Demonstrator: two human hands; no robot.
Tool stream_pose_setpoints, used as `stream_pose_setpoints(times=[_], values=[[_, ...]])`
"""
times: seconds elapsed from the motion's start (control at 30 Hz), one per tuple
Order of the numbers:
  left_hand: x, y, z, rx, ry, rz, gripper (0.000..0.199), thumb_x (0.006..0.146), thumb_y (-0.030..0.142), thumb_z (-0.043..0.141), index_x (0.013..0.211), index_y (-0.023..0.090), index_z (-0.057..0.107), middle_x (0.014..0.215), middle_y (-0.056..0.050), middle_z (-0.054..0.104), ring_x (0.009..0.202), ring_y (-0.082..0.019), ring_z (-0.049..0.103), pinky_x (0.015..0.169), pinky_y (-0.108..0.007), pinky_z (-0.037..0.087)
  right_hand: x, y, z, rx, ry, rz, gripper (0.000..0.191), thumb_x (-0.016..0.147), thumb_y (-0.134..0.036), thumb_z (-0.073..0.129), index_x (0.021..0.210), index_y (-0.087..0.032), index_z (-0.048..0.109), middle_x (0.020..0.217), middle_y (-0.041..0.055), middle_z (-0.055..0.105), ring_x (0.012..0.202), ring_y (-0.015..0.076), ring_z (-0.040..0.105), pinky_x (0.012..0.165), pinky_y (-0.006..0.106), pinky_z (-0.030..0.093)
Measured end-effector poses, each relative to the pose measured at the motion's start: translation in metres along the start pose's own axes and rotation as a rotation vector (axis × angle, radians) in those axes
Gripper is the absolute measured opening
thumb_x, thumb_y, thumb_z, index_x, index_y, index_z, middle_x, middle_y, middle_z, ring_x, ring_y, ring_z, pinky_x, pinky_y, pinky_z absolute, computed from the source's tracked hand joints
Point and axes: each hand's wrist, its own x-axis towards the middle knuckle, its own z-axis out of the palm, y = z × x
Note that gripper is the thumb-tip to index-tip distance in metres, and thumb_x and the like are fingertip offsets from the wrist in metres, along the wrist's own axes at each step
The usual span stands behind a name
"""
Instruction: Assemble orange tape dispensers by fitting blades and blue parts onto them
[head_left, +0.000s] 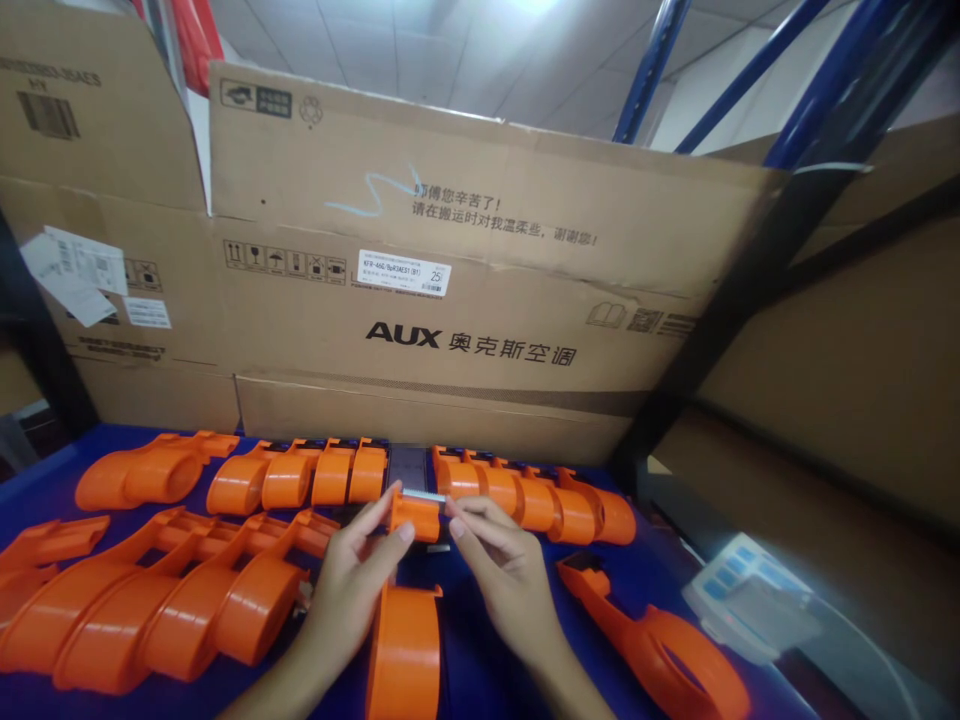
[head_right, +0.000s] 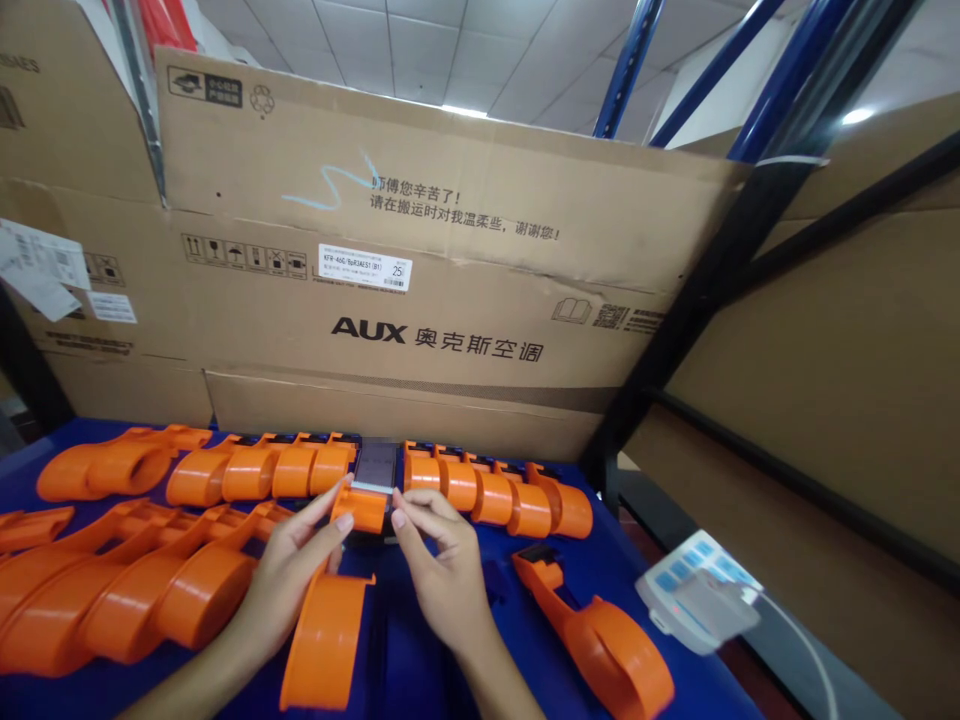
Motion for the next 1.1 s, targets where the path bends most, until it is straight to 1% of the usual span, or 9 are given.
stream_pose_setpoints(times=[0.13, 0.23, 0.37, 0.43, 0.5, 0.6, 0.77, 0.93, 1.1], values=[[0.000, 0.000, 0.001, -0.019, -0.001, -0.006, 0.069, 0.069, 0.045, 0.086, 0.132, 0.019, 0.073, 0.051, 0.004, 0.053, 0.052, -0.016, 0.046, 0.049, -0.026, 0.032, -0.002, -0.004, 0.001, -0.062, -0.040, 0.011, 0.024, 0.095, -0.040, 0.067, 0.106, -0.026, 0.083, 0.097, 0.0070, 0.071, 0.093, 0.0243, 0.067, 0.084, 0.036, 0.055], [0.000, 0.002, 0.002, -0.041, 0.006, -0.018, 0.069, 0.068, 0.045, 0.087, 0.130, 0.017, 0.073, 0.052, 0.004, 0.055, 0.051, -0.015, 0.047, 0.049, -0.025, 0.032, -0.001, -0.005, -0.001, -0.081, -0.055, 0.015, 0.026, 0.097, -0.040, 0.065, 0.109, -0.026, 0.082, 0.097, 0.0070, 0.072, 0.092, 0.0242, 0.068, 0.083, 0.036, 0.055], [-0.001, 0.012, 0.003, -0.120, 0.065, -0.034, 0.063, 0.068, 0.045, 0.087, 0.123, 0.016, 0.074, 0.055, 0.006, 0.055, 0.051, -0.012, 0.045, 0.050, -0.022, 0.033, 0.000, -0.001, -0.002, -0.149, -0.038, 0.008, 0.029, 0.100, -0.036, 0.059, 0.120, -0.025, 0.077, 0.108, 0.0085, 0.075, 0.101, 0.0255, 0.069, 0.094, 0.040, 0.054], [-0.001, 0.019, 0.001, -0.166, 0.123, -0.016, 0.048, 0.071, 0.046, 0.085, 0.107, 0.017, 0.076, 0.056, 0.006, 0.055, 0.052, -0.010, 0.045, 0.052, -0.021, 0.036, -0.002, 0.003, 0.000, -0.274, -0.067, -0.017, 0.029, 0.099, -0.030, 0.059, 0.122, -0.024, 0.075, 0.113, 0.0094, 0.075, 0.108, 0.0270, 0.067, 0.100, 0.043, 0.051], [-0.001, 0.027, 0.000, -0.186, 0.162, 0.005, 0.036, 0.072, 0.047, 0.084, 0.086, 0.017, 0.071, 0.057, 0.005, 0.055, 0.052, -0.010, 0.045, 0.052, -0.020, 0.037, -0.005, 0.006, 0.004, -0.415, -0.143, -0.046, 0.032, 0.095, -0.022, 0.060, 0.123, -0.024, 0.074, 0.116, 0.0098, 0.074, 0.112, 0.0282, 0.064, 0.103, 0.045, 0.048], [-0.001, 0.034, -0.003, -0.187, 0.161, 0.013, 0.037, 0.070, 0.048, 0.084, 0.072, 0.019, 0.061, 0.057, 0.005, 0.055, 0.052, -0.010, 0.046, 0.052, -0.019, 0.039, -0.009, 0.007, 0.009, -0.559, -0.270, -0.058, 0.043, 0.090, -0.014, 0.059, 0.130, -0.025, 0.069, 0.119, 0.0100, 0.072, 0.112, 0.0279, 0.062, 0.101, 0.043, 0.048], [0.000, 0.035, -0.003, -0.202, 0.145, -0.017, 0.038, 0.068, 0.049, 0.084, 0.080, 0.020, 0.063, 0.056, 0.005, 0.057, 0.049, -0.010, 0.046, 0.049, -0.019, 0.036, -0.008, 0.007, 0.013, -0.650, -0.384, -0.027, 0.044, 0.090, -0.016, 0.060, 0.132, -0.026, 0.067, 0.122, 0.0094, 0.071, 0.114, 0.0278, 0.061, 0.099, 0.040, 0.045], [0.001, 0.032, -0.002, -0.206, 0.157, -0.029, 0.044, 0.066, 0.050, 0.086, 0.092, 0.019, 0.069, 0.056, 0.006, 0.057, 0.050, -0.010, 0.048, 0.051, -0.019, 0.037, -0.005, 0.010, 0.014, -0.703, -0.406, -0.018, 0.031, 0.092, -0.020, 0.062, 0.122, -0.026, 0.070, 0.120, 0.0075, 0.071, 0.116, 0.0284, 0.057, 0.099, 0.041, 0.041], [0.003, 0.029, 0.002, -0.183, 0.135, -0.019, 0.045, 0.065, 0.048, 0.088, 0.093, 0.016, 0.071, 0.054, 0.005, 0.056, 0.050, -0.010, 0.047, 0.051, -0.019, 0.037, -0.004, 0.015, 0.017, -0.831, -0.454, -0.019, 0.022, 0.089, -0.027, 0.068, 0.110, -0.025, 0.074, 0.115, 0.0085, 0.068, 0.110, 0.0292, 0.054, 0.092, 0.041, 0.040]])
